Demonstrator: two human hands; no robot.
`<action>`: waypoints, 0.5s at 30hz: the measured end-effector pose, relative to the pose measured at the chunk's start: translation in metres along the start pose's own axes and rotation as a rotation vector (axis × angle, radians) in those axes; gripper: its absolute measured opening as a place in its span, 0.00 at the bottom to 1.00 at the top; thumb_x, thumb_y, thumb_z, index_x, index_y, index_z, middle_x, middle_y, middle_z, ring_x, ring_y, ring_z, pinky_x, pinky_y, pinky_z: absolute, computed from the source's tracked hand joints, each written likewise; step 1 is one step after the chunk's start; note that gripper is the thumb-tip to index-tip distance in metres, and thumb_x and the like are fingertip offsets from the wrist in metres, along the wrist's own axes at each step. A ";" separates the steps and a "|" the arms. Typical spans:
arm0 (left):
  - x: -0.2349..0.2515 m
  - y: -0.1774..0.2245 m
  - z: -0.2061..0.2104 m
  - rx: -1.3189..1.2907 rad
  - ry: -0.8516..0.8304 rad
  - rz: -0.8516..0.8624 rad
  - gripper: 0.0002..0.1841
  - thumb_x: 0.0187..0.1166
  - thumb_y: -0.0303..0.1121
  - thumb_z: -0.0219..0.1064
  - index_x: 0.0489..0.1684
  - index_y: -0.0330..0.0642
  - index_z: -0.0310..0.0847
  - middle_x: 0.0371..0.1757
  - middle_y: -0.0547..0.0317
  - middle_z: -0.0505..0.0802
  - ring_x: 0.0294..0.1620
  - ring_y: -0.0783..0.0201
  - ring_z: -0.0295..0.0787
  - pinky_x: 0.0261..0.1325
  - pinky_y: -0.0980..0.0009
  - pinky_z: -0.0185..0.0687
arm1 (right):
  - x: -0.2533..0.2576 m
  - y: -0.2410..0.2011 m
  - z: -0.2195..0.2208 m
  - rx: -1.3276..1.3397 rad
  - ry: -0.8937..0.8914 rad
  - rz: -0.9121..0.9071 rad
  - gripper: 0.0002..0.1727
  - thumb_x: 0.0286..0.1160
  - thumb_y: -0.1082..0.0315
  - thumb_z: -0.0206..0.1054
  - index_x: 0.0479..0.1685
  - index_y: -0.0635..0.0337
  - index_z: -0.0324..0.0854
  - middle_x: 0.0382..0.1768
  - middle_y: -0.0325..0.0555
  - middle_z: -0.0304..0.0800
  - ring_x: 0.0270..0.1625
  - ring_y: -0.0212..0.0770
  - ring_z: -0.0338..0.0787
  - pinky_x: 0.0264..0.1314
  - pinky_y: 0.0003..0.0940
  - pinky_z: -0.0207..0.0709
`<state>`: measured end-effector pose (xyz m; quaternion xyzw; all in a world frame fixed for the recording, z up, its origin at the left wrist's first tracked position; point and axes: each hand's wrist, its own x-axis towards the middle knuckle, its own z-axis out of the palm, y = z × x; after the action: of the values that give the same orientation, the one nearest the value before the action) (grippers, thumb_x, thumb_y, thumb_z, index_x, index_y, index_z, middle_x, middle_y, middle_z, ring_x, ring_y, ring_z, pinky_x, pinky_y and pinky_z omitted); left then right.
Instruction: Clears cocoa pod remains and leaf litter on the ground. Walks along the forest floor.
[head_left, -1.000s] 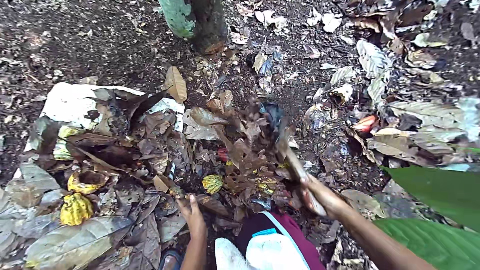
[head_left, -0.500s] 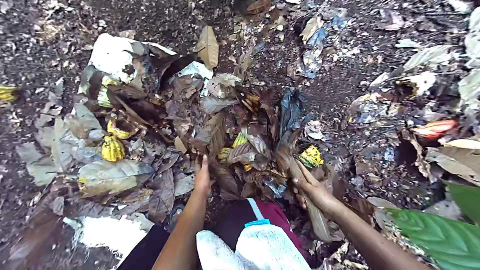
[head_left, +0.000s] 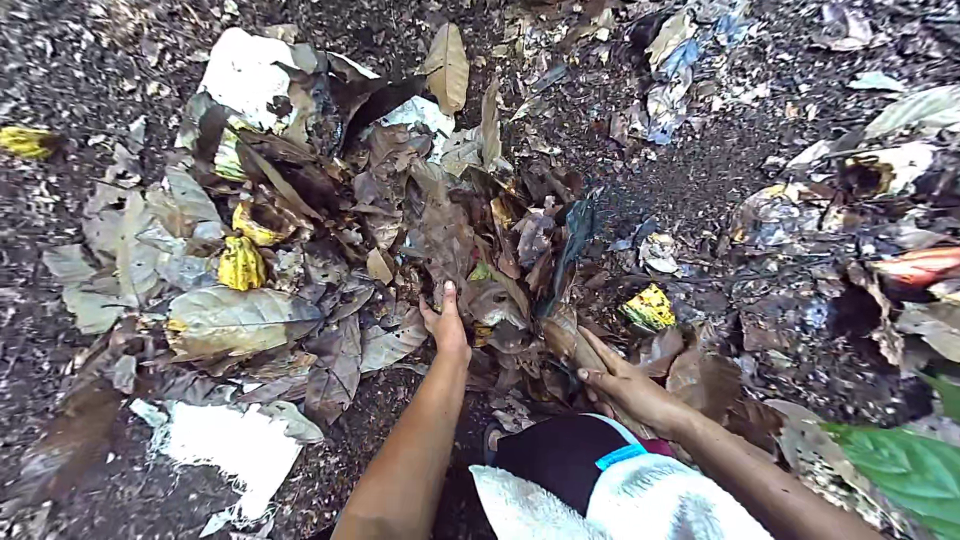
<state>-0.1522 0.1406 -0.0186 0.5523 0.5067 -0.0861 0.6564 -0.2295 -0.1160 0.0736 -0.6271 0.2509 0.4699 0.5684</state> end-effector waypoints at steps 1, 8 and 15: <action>0.002 0.000 -0.002 -0.008 -0.010 -0.008 0.50 0.81 0.51 0.71 0.97 0.54 0.36 0.90 0.32 0.59 0.86 0.39 0.64 0.79 0.42 0.70 | 0.003 -0.002 0.003 -0.009 -0.002 0.006 0.46 0.88 0.63 0.57 0.98 0.35 0.27 0.35 0.45 0.79 0.19 0.38 0.80 0.20 0.36 0.82; -0.004 0.003 -0.030 -0.140 -0.114 -0.002 0.44 0.82 0.42 0.71 0.94 0.50 0.45 0.82 0.35 0.72 0.76 0.43 0.76 0.71 0.45 0.78 | -0.006 -0.025 0.031 -0.111 0.001 -0.069 0.49 0.82 0.65 0.61 0.98 0.37 0.31 0.38 0.46 0.83 0.21 0.36 0.81 0.23 0.34 0.82; -0.036 0.051 -0.070 -0.504 -0.160 0.106 0.22 0.92 0.46 0.46 0.76 0.43 0.65 0.52 0.48 0.86 0.48 0.58 0.86 0.50 0.57 0.86 | -0.024 -0.093 0.075 -0.315 -0.158 -0.193 0.49 0.79 0.59 0.63 0.98 0.30 0.34 0.33 0.44 0.83 0.19 0.39 0.82 0.20 0.39 0.83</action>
<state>-0.1753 0.2002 0.0499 0.3887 0.4288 0.0340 0.8148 -0.1841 -0.0294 0.1454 -0.6906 0.0678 0.4942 0.5237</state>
